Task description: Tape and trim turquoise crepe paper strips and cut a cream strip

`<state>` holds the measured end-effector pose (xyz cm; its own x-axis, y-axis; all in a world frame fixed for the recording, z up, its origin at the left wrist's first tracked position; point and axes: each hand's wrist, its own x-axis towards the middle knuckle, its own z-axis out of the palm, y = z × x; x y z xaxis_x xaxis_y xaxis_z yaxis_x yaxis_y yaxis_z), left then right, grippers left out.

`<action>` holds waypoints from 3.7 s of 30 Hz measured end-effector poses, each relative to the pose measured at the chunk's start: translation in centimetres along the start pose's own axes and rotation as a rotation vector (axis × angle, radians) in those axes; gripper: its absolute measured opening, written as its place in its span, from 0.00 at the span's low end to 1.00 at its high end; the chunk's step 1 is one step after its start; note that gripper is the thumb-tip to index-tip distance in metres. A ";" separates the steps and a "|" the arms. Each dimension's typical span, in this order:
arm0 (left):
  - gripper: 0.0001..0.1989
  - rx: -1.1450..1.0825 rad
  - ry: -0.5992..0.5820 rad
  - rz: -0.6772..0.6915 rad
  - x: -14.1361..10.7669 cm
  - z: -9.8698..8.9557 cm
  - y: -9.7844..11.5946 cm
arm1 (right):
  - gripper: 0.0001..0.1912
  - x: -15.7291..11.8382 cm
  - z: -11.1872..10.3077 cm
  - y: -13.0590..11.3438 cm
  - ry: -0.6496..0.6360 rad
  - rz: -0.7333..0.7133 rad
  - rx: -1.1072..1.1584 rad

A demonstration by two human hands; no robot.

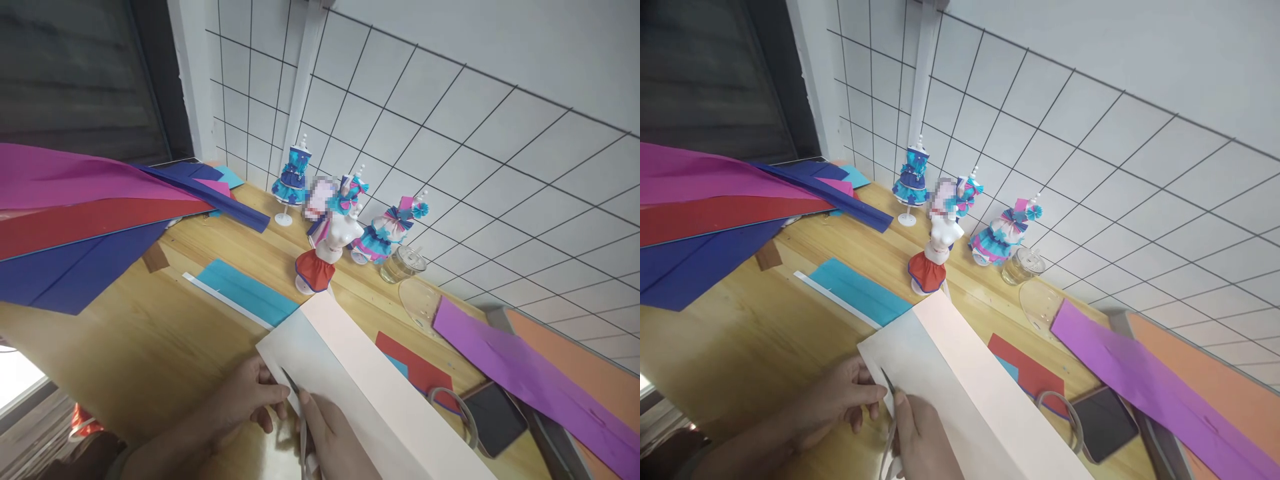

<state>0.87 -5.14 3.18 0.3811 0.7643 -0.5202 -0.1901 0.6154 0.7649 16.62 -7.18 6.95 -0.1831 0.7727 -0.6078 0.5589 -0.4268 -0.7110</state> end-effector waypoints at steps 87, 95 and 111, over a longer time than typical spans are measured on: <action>0.19 -0.036 0.002 0.059 -0.3 -3.0 0.9 | 0.26 3.0 1.9 -0.8 -0.016 -0.150 -0.100; 0.20 -0.057 0.012 0.040 -0.8 -2.7 1.4 | 0.27 3.3 2.2 0.0 -0.007 -0.176 -0.082; 0.33 -0.071 0.067 0.038 -1.0 -2.5 1.5 | 0.26 3.3 2.5 -1.9 -0.018 -0.255 -0.023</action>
<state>-2.06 -4.53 3.94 0.3115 0.7970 -0.5175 -0.2674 0.5961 0.7570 12.98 -4.97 5.37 -0.3345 0.8455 -0.4161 0.5112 -0.2081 -0.8339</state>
